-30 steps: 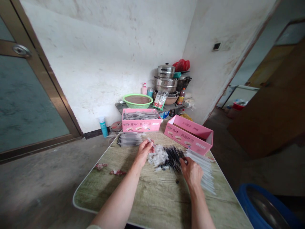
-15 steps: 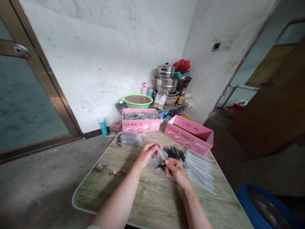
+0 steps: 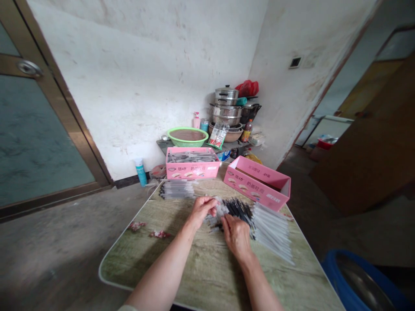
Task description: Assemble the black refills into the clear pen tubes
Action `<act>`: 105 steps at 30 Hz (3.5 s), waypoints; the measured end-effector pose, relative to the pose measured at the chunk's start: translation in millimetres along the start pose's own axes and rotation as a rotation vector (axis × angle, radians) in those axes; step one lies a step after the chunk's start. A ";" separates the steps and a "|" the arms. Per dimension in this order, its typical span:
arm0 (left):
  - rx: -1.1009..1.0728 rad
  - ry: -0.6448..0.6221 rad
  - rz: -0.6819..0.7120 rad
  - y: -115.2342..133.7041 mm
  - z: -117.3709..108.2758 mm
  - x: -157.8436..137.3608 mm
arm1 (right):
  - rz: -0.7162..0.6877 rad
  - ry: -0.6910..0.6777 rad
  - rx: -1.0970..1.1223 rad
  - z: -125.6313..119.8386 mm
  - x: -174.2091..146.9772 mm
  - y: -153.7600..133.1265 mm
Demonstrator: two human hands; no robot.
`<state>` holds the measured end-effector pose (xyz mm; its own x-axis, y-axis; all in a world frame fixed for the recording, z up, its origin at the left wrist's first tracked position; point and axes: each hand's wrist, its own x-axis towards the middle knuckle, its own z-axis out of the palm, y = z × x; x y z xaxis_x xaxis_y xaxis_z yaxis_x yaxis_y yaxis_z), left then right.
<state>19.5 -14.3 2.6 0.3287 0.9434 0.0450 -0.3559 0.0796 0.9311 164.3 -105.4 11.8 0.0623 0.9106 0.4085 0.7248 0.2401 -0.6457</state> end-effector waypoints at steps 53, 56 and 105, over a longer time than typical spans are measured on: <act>1.200 0.309 0.425 7.6 -26.7 2.1 | -0.016 0.487 -0.731 -59.0 -0.1 82.4; 1.392 0.596 0.257 16.5 -43.6 1.0 | -0.044 0.493 -0.690 -53.9 1.3 77.2; -0.111 0.301 0.288 13.3 -1.9 3.9 | 0.139 -0.262 0.523 -5.6 1.2 11.5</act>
<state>14.4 -9.0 14.4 -0.0622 0.9827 0.1745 -0.4932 -0.1822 0.8506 176.6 -103.4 8.5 -0.0869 0.9819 0.1684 0.2839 0.1864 -0.9406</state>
